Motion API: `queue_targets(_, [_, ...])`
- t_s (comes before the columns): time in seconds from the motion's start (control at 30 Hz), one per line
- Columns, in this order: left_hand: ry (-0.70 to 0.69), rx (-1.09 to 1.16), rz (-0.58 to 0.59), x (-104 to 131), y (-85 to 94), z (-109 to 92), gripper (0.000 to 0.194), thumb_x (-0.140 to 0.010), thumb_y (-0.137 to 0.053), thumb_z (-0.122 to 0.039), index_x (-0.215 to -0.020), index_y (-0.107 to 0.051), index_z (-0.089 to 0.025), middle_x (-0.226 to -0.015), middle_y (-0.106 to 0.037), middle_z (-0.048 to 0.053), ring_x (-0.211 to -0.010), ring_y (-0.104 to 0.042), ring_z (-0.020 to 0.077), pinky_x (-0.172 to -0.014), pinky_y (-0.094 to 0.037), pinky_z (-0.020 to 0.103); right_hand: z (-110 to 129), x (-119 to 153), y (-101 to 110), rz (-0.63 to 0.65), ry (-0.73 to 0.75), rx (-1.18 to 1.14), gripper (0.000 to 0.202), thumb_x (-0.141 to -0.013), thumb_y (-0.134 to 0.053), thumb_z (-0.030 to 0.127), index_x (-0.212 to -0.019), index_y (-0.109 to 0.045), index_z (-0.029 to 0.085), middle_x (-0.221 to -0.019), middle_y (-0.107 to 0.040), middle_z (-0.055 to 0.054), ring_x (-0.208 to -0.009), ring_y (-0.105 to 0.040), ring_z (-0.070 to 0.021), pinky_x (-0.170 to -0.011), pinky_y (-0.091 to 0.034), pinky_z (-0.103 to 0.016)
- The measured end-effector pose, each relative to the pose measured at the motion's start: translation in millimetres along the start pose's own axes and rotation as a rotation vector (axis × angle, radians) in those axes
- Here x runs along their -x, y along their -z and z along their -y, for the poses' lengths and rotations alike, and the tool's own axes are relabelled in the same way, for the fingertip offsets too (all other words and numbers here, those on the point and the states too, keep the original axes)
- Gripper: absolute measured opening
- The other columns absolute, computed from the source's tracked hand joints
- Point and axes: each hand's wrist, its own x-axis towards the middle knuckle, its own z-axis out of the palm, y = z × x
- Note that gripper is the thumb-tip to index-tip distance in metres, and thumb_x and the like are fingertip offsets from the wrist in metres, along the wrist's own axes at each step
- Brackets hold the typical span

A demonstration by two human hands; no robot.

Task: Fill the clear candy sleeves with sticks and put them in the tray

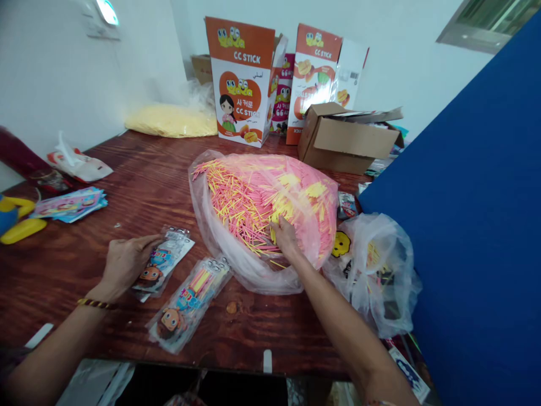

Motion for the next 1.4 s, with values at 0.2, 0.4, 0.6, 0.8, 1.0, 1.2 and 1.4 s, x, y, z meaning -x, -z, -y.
queue_targets(0.2, [0.026, 0.211, -0.024, 2, 7.2, -4, 0.034, -0.088, -0.047, -0.042, -0.099, -0.07, -0.018, -0.1, -0.075, 0.008, -0.091, -0.069, 0.0252, -0.083, -0.05, 0.034, 2, 15, 4, -0.014, 0.073, 0.039, 0.019, -0.081, -0.052, 0.041, -0.081, -0.04, 0.026, -0.077, -0.067, -0.002, -0.071, -0.065, -0.0208, -0.06, -0.052, -0.031])
queue_targets(0.4, [0.138, 0.554, -0.026, 7, 32.3, -27, 0.027, -0.082, -0.058, -0.036, -0.098, -0.065, -0.015, -0.095, -0.072, 0.002, -0.087, -0.065, 0.0173, -0.082, -0.051, 0.028, -13, 31, 1, -0.004, 0.255, 0.079, 0.017, -0.081, -0.051, 0.038, -0.09, -0.045, 0.025, -0.084, -0.067, -0.001, -0.081, -0.063, -0.019, -0.075, -0.05, -0.031])
queue_targets(0.6, [0.258, 0.741, -0.066, 11, 44.9, -46, 0.029, -0.077, -0.065, -0.032, -0.099, -0.067, -0.013, -0.091, -0.072, 0.002, -0.082, -0.062, 0.0153, -0.073, -0.051, 0.025, -12, 29, 0, 0.017, 0.149, -0.018, 0.031, -0.083, -0.05, 0.042, -0.105, -0.055, 0.022, -0.088, -0.072, -0.006, -0.085, -0.065, -0.0221, -0.075, -0.051, -0.033])
queue_targets(0.8, [0.323, 0.918, -0.061, 14, 44.5, -53, 0.034, -0.068, -0.077, -0.038, -0.092, -0.068, -0.014, -0.082, -0.07, 0.0, -0.066, -0.058, 0.0115, -0.058, -0.046, 0.02, -20, 23, 0, 0.0, 0.22, -0.119, 0.032, -0.074, -0.062, 0.047, -0.092, -0.061, 0.021, -0.085, -0.072, -0.004, -0.082, -0.064, -0.0207, -0.078, -0.05, -0.034])
queue_targets(1.0, [0.345, 0.982, -0.033, 17, 40.7, -54, 0.037, -0.061, -0.082, -0.042, -0.085, -0.071, -0.016, -0.079, -0.072, 0.002, -0.063, -0.06, 0.0138, -0.052, -0.045, 0.021, -33, 17, -4, 0.017, 0.207, -0.134, 0.033, -0.074, -0.062, 0.051, -0.085, -0.065, 0.02, -0.08, -0.072, -0.003, -0.077, -0.065, -0.0203, -0.074, -0.05, -0.033])
queue_targets(1.2, [0.339, 0.985, -0.066, 20, 47.7, -61, 0.037, -0.055, -0.085, -0.044, -0.074, -0.069, -0.017, -0.068, -0.068, 0.0, -0.055, -0.056, 0.0128, -0.047, -0.043, 0.022, -24, 20, -1, -0.022, 0.195, -0.181, 0.03, -0.072, -0.069, 0.049, -0.08, -0.065, 0.02, -0.073, -0.071, -0.001, -0.071, -0.065, -0.0198, -0.072, -0.053, -0.034])
queue_targets(1.4, [0.221, 0.948, 0.004, 24, 43.6, -74, 0.034, -0.057, -0.085, -0.042, -0.072, -0.069, -0.016, -0.066, -0.066, -0.001, -0.058, -0.055, 0.0118, -0.053, -0.044, 0.021, 20, 30, 5, 0.125, 0.101, -0.636, 0.033, -0.066, -0.081, 0.041, -0.086, -0.063, 0.022, -0.074, -0.07, 0.001, -0.077, -0.069, -0.0204, -0.073, -0.058, -0.037])
